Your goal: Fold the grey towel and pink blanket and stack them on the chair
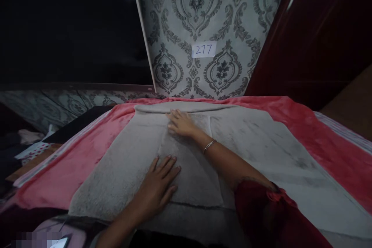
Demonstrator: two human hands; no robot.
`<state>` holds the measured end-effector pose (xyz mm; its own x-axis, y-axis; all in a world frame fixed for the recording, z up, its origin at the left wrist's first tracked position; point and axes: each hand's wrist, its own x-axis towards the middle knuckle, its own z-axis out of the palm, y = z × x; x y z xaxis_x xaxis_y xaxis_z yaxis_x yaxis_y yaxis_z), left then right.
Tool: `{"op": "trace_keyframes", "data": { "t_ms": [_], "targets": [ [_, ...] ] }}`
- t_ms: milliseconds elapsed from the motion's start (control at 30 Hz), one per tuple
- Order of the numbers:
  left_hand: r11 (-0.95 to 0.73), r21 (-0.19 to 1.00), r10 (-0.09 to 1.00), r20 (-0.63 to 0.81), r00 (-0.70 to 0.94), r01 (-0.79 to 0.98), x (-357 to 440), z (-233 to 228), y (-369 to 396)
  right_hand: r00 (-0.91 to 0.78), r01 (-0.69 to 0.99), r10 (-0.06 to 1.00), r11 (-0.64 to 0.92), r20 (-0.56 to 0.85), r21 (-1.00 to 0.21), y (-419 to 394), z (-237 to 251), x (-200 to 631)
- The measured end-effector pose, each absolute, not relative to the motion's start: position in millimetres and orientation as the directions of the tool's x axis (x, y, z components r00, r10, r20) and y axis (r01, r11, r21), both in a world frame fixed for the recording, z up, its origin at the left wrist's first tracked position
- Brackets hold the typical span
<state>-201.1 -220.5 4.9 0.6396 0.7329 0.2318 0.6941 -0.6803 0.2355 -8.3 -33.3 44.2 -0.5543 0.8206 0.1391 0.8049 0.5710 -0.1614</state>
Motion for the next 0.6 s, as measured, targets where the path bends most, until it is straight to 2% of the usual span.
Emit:
{"op": "trace_keyframes", "data": {
  "t_ms": [133,267,367,467,600],
  "targets": [
    [-0.669,0.225,0.74,0.287,0.608,0.708,-199,-4,-227,-0.629,0.764,0.776,0.627,0.043,-0.151,-35,22,-25],
    [-0.678,0.255,0.731,0.331,0.597,0.689,-200,-7,-229,-0.599,0.794,0.8,0.588,-0.029,-0.155,-35,24,-26],
    [-0.689,0.315,0.716,0.434,0.547,0.653,-205,-14,-229,-0.567,0.816,0.819,0.542,-0.091,-0.202,-43,32,-32],
    [-0.676,0.403,0.707,0.591,0.389,0.616,-212,-20,-229,-0.625,0.766,0.778,0.595,-0.064,-0.245,-72,29,-39],
    [-0.63,0.563,0.698,0.713,0.071,0.534,-219,-22,-227,-0.776,0.6,0.631,0.748,0.022,-0.284,-144,16,-43]
  ]
}}
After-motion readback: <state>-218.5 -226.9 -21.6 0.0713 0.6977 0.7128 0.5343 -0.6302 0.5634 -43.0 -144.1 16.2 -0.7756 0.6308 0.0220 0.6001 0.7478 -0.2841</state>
